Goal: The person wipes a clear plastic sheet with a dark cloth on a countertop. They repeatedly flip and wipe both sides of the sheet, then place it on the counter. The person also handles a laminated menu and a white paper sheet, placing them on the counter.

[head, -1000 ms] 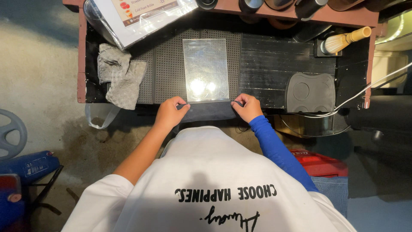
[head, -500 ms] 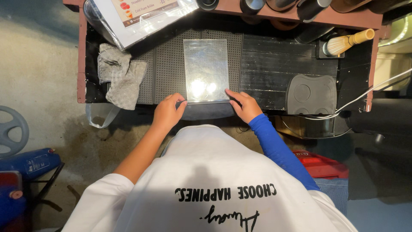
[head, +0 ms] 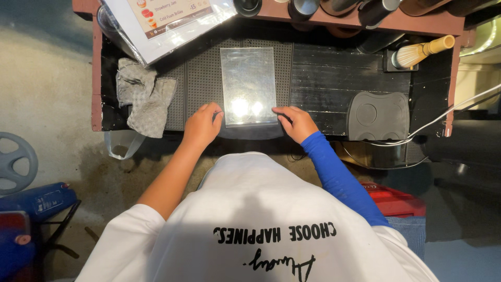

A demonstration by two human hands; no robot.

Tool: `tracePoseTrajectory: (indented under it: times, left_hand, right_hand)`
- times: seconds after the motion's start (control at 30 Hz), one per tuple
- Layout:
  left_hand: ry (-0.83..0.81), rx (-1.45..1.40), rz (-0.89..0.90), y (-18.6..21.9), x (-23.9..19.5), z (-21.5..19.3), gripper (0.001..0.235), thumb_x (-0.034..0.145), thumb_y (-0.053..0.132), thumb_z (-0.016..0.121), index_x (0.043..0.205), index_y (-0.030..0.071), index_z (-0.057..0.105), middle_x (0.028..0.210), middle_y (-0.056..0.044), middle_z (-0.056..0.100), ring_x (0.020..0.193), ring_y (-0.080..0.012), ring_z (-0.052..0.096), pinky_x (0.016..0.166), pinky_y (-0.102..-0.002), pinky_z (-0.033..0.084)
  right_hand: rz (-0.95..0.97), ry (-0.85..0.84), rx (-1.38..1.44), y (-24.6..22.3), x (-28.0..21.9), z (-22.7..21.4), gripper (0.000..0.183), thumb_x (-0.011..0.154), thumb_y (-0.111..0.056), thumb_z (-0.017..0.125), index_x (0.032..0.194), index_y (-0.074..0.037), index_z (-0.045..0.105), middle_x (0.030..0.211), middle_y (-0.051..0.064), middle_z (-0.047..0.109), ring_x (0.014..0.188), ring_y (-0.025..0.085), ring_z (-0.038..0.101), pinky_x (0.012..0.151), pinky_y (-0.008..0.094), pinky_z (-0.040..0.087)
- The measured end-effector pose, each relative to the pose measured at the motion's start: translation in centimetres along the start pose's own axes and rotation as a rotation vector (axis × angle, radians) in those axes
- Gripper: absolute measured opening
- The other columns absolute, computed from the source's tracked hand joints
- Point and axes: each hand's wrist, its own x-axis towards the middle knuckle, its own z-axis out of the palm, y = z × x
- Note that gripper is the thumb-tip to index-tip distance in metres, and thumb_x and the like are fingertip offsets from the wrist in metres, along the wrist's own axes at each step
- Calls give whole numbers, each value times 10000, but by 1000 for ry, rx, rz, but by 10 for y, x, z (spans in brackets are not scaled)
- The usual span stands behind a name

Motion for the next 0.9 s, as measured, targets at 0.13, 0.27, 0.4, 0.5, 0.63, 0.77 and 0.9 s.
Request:
tracePoseTrajectory:
  times: [0.13,0.27,0.4,0.5,0.63,0.77,0.9]
  left_hand:
    - [5,49,-22,-3,9,2,146,975,257,643,1006,114,638,974,-93,715,862,-353,692,700,-482,539]
    - [22,99,6,-4,15,1,145,978,249,649,1022,111,635,970,-104,708,858,-362,690,707,-491,541]
    - [52,86,29,-3,28,0,137,970,236,651,1022,109,635,989,-102,710,860,-362,689,697,-486,544]
    - [72,95,30,-3,42,-2,136,966,238,657,1014,111,640,996,-99,713,857,-360,691,692,-486,542]
    - [98,77,26,-3,61,-6,134,967,232,653,1010,106,639,992,-92,718,871,-347,699,682,-477,543]
    - [90,105,23,0,75,-9,121,982,216,661,1043,115,634,1029,-85,705,880,-344,699,723,-475,546]
    - [74,32,96,-4,84,-13,234,946,156,672,1167,102,619,1057,-99,676,896,-350,689,742,-463,548]
  right_hand:
    - [-89,163,-17,6,10,7,178,954,-145,698,1086,-30,670,1034,172,722,937,338,708,787,395,562]
    - [-62,173,-60,15,22,7,152,949,-171,705,963,-30,648,954,161,719,861,354,699,744,416,551]
    - [38,136,-138,23,38,3,256,950,-241,735,921,-21,607,876,179,707,815,390,679,703,447,531]
    - [-25,160,-183,28,52,-3,318,942,-277,761,866,-18,595,834,189,694,774,384,679,685,450,536]
    - [-52,166,-133,28,74,-12,287,942,-261,747,897,-25,591,876,183,686,820,366,679,738,434,545]
    - [-117,134,-163,24,94,-22,235,946,-233,741,945,-36,613,933,167,681,887,375,659,778,445,528]
    - [-321,113,-131,22,103,-30,322,945,-185,712,1241,-67,663,1027,170,680,928,373,652,802,438,531]
